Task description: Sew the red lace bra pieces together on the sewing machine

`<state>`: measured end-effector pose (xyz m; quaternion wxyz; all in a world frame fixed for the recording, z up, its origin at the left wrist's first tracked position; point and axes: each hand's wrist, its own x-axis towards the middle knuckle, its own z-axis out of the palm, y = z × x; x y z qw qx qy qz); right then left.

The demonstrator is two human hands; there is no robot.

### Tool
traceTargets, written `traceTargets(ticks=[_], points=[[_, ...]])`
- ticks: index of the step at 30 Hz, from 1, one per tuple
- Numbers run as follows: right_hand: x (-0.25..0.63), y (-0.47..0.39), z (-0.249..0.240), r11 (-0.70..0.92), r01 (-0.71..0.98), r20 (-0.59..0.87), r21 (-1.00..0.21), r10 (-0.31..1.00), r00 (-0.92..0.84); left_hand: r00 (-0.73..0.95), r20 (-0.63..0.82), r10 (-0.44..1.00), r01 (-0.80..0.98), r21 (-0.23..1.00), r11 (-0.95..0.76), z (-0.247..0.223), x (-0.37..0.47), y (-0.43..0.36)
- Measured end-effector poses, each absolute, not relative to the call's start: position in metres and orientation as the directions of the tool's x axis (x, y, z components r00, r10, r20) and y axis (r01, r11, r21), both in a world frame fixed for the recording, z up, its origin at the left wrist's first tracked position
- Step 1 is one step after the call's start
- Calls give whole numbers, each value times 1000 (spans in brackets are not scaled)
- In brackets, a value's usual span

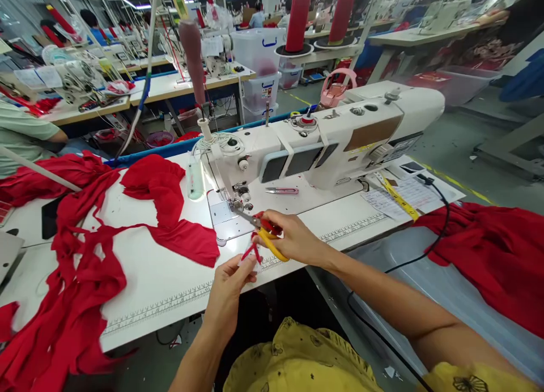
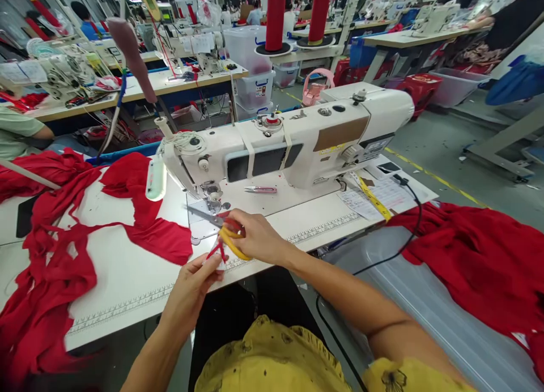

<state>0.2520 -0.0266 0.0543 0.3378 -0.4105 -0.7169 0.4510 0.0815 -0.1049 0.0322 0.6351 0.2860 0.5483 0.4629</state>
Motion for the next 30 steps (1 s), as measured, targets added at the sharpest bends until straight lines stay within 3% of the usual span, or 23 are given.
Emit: traceTargets(ticks=[5, 7, 12, 18, 22, 26, 30], points=[[244, -47, 40, 53, 184, -14, -981, 939, -343, -296, -401, 867, -496, 840, 219, 29, 93, -108], [239, -54, 32, 7, 169, -52, -986, 939, -340, -299, -362, 883, -501, 847, 178, 27, 100, -110], [229, -53, 26, 52, 127, 12, -991, 954, -299, -271, -335, 902, -464, 867, 183, 26, 103, -112], [232, -48, 26, 118, 150, 48, -982, 913, -404, -152, -329, 932, -346, 901, 262, 33, 87, -104], [235, -44, 25, 126, 158, 57, -979, 923, -381, -197, -369, 908, -425, 867, 260, 36, 88, -100], [246, -45, 30, 203, 284, 98, -937, 934, -345, -302, -421, 855, -521, 824, 221, 31, 87, -100], [263, -57, 33, 455, 561, 234, -692, 876, -421, -351, -397, 848, -578, 804, 138, 28, 83, -99]])
